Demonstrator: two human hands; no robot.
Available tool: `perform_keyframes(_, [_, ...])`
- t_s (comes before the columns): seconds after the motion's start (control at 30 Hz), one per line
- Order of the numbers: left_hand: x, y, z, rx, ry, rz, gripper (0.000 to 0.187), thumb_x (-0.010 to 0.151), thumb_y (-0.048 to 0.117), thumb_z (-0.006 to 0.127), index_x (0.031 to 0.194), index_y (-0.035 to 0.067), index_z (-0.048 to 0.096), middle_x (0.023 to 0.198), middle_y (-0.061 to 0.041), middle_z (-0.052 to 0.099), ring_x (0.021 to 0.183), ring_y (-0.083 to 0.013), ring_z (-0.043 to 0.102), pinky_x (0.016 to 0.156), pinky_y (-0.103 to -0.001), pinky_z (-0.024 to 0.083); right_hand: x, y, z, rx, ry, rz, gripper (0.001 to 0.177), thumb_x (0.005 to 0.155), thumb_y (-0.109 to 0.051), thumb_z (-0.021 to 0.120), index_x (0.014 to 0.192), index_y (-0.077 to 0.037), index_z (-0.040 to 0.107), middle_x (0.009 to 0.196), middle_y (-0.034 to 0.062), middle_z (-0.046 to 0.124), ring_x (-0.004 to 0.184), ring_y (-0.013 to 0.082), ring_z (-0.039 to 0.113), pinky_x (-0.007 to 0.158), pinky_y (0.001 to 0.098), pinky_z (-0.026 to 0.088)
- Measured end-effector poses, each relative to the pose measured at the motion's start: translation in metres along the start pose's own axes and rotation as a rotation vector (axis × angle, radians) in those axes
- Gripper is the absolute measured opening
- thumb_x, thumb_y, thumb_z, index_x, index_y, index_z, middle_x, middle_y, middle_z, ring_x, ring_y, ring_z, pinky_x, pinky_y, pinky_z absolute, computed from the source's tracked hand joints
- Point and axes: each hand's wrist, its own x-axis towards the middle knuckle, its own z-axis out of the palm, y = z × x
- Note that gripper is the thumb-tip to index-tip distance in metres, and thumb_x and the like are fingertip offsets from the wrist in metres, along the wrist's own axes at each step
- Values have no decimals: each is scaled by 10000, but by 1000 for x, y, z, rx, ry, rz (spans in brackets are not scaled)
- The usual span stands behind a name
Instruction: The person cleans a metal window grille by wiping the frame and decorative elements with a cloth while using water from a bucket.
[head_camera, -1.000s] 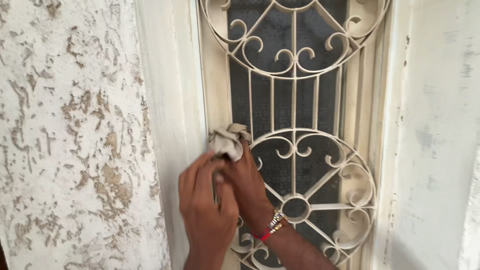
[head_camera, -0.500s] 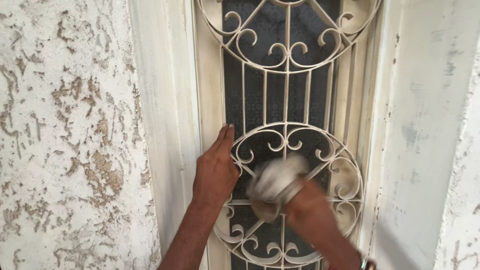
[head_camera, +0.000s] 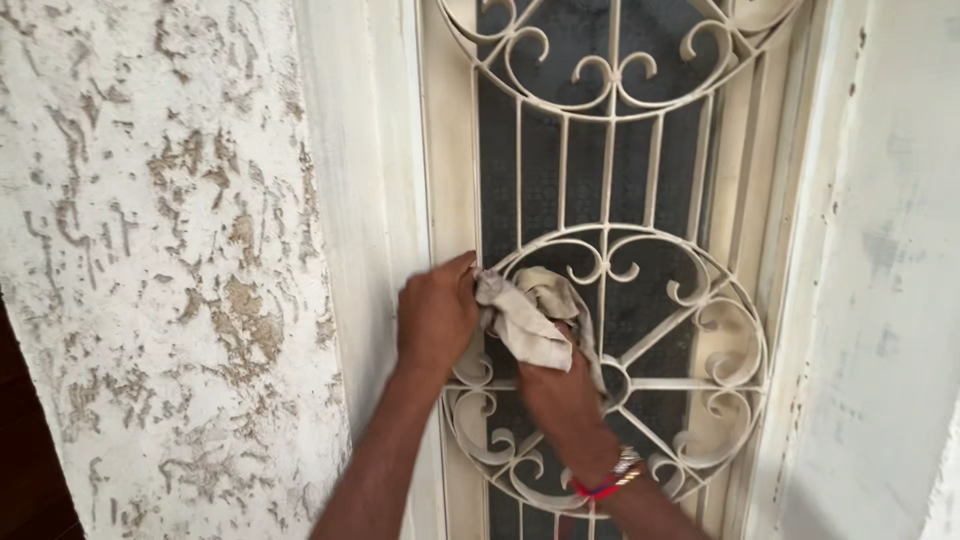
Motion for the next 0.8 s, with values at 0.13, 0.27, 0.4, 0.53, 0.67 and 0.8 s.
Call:
perform_keyframes(0.13, [21,13,-25,158,-202,-45,205,901,138,629,1028,105,786,1009,-218,731,977,-426,691,869,-517,560,-17,-7,-44,8,-94,-160,490,719,26,638,1197,-52,713,1164,188,709,1093,376,644,979,460,510])
perform_keyframes(0.27, [39,25,-45,148,-228,-7,214,912,159,627,1054,116,780,1035,-198,733,976,-401,707,890,-500,564,-3,-30,-68,-65,-185,-289,447,622,-83,685,1063,-45,743,1088,177,732,1043,337,658,934,467,509])
perform_keyframes(0.4, [48,31,-57,96,-143,37,255,919,168,617,1125,144,765,1046,-171,759,972,-381,722,900,-491,560,39,-37,-55,-65,84,-357,268,788,-101,700,1019,33,725,1077,187,734,1049,313,640,953,474,481])
perform_keyframes(0.53, [48,33,-64,45,-31,28,280,965,198,582,1195,130,726,1049,-183,761,935,-358,762,885,-461,595,80,-45,-15,-266,-132,-212,101,852,-128,679,883,-37,711,1033,160,702,1073,305,617,991,479,462])
perform_keyframes(0.67, [36,33,-72,92,9,101,298,933,204,618,1194,124,737,990,-228,749,911,-411,734,856,-492,587,82,-59,4,-239,108,-253,252,802,-110,664,1017,19,686,1112,190,674,1086,323,588,925,473,455])
perform_keyframes(0.8, [27,32,-74,213,-79,110,315,940,237,621,1222,122,703,937,-220,749,876,-418,729,816,-515,574,83,-52,-13,-207,-4,-335,261,781,-68,648,1023,16,699,1088,159,668,1098,298,575,958,475,468])
